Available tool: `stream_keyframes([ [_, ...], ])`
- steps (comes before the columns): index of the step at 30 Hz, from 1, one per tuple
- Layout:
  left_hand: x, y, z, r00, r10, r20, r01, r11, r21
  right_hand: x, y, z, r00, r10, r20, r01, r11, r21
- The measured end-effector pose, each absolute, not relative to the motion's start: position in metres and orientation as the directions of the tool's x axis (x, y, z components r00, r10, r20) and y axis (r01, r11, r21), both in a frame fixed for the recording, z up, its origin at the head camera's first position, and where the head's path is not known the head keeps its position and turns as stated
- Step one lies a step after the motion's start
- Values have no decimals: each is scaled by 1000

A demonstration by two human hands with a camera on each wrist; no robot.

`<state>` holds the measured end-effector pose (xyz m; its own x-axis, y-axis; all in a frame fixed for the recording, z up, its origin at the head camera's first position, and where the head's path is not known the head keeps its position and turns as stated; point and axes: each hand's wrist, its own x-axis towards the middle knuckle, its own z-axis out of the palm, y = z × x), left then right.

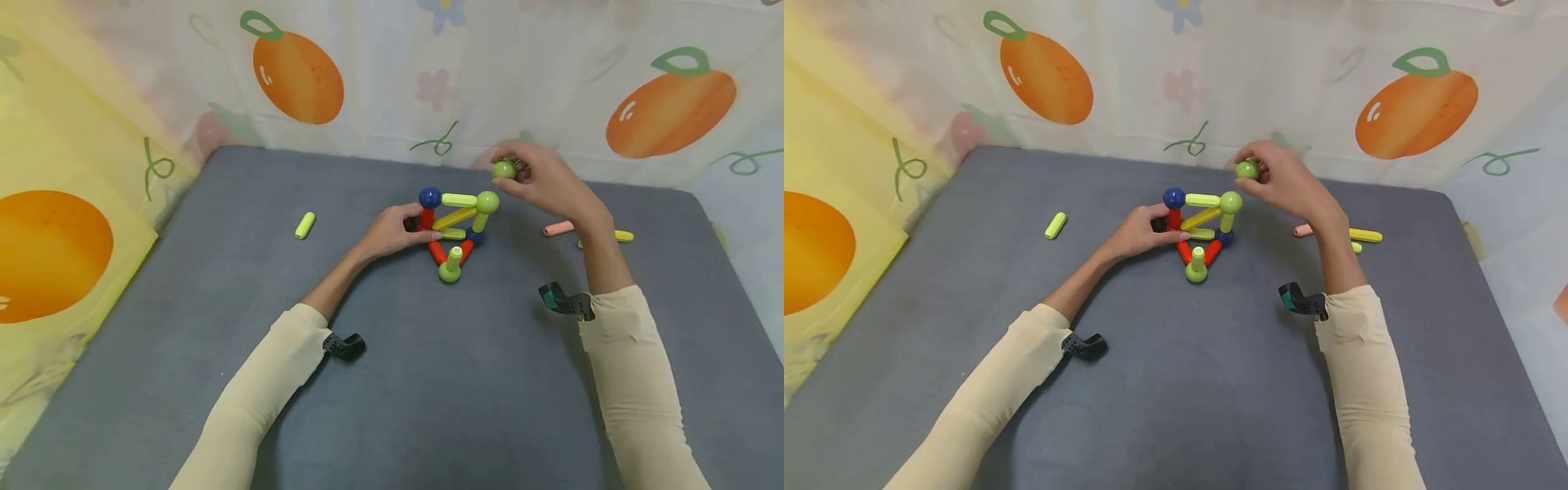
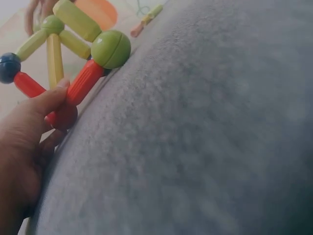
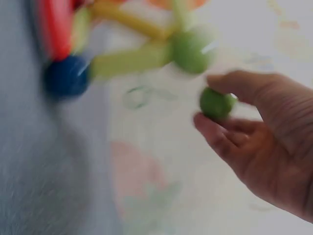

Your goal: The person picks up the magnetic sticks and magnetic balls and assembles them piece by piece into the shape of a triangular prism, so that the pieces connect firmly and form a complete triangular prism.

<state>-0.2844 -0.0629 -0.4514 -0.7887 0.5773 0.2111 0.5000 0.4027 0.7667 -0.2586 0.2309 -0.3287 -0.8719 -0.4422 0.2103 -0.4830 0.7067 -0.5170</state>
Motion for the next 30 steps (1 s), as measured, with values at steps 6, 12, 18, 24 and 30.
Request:
stream_keyframes([
  [6,-286,-66,-451,-780,585,222,515,399,758,-221,214,-307,-704,-683,196,-682,572,-455],
  [12,-284,-70,-452,-770,586,252,534,376,757,-208,186,-303,-628,-778,8,-689,551,-471],
  [18,-282,-67,-452,-777,582,240,520,379,766,-207,173,-312,-605,-787,-123,-649,577,-496],
  [24,-282,-68,-453,-776,586,235,519,382,765,-203,174,-312,-635,-763,-123,-627,602,-495],
  [30,-282,-67,-453,-774,585,243,524,376,764,-204,181,-308,-657,-740,-141,-599,627,-498],
])
